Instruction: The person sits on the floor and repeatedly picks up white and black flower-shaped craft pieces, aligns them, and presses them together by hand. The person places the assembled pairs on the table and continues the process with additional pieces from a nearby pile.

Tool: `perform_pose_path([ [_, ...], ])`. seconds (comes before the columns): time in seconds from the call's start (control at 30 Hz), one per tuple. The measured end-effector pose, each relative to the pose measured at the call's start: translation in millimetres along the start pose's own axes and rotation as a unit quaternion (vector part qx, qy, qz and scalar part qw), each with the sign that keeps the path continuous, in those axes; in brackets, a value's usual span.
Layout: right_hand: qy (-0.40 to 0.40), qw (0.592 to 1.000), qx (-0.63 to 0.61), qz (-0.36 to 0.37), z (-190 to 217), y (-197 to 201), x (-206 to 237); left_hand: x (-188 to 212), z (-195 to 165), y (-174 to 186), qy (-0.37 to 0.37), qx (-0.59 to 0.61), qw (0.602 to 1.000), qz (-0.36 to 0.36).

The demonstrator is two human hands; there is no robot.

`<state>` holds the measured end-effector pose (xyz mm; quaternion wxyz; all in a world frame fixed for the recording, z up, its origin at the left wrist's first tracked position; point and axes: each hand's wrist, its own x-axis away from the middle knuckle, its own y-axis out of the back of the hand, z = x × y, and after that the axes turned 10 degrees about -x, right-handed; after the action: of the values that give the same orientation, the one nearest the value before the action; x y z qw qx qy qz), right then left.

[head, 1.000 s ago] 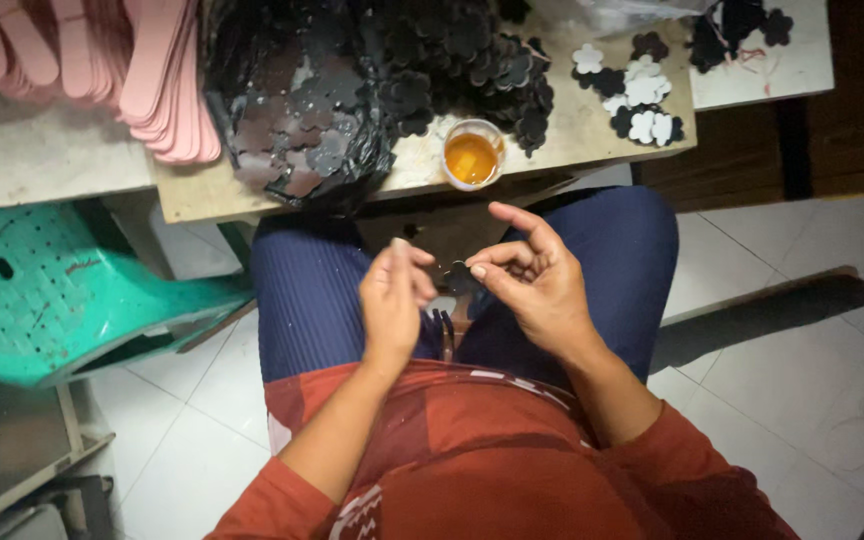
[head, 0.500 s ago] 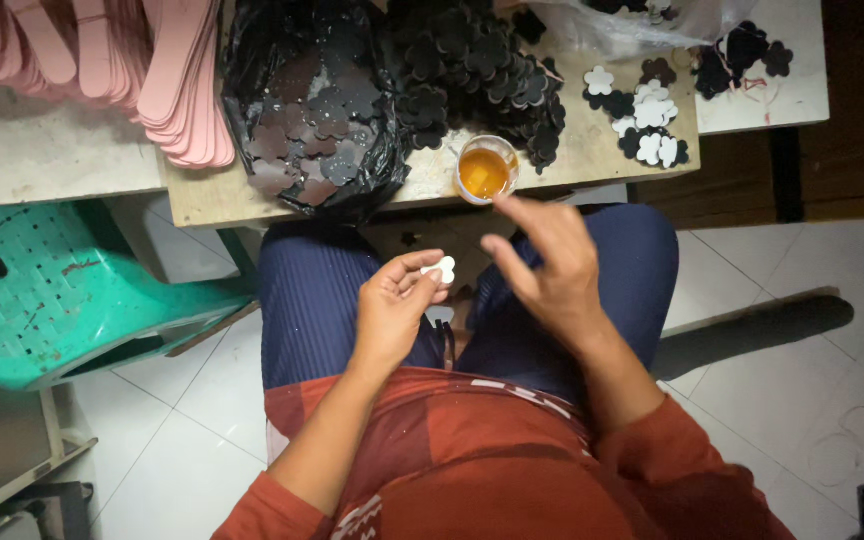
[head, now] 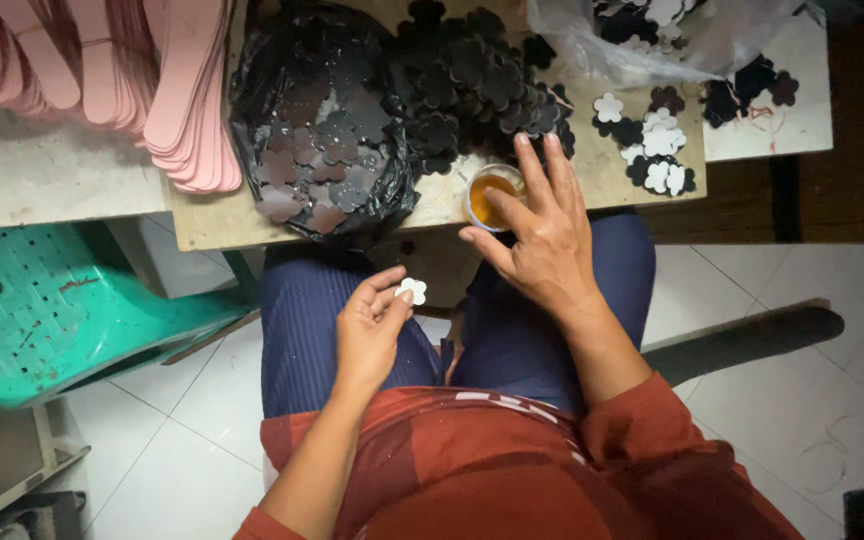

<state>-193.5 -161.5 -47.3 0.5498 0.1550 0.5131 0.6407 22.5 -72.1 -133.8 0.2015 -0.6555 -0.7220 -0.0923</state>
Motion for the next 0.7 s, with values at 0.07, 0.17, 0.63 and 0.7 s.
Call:
perform_pose_path([
  [0.07, 0.007, 1.0, 0.004, 0.002, 0.1, -5.4, -3.2, -8.3, -1.8, 4.5, -0.003, 0.0, 1.0, -0.01],
  [0.17, 0.005, 1.0, 0.012, 0.008, -0.4, -11.6, -7.3, -18.1, -2.0, 7.8, 0.021, 0.01, 1.0, -0.004],
  [0.63, -0.016, 0.999, -0.003, -0.038, 15.3, 5.8, 22.0, -11.2, 2.0, 9.3, -0.007, 0.001, 1.0, -0.026],
  [0.7, -0.018, 0.999, -0.007, -0.037, 15.0, 5.9, 26.0, -8.8, 1.3, 7.3, -0.008, -0.012, 1.0, -0.027],
])
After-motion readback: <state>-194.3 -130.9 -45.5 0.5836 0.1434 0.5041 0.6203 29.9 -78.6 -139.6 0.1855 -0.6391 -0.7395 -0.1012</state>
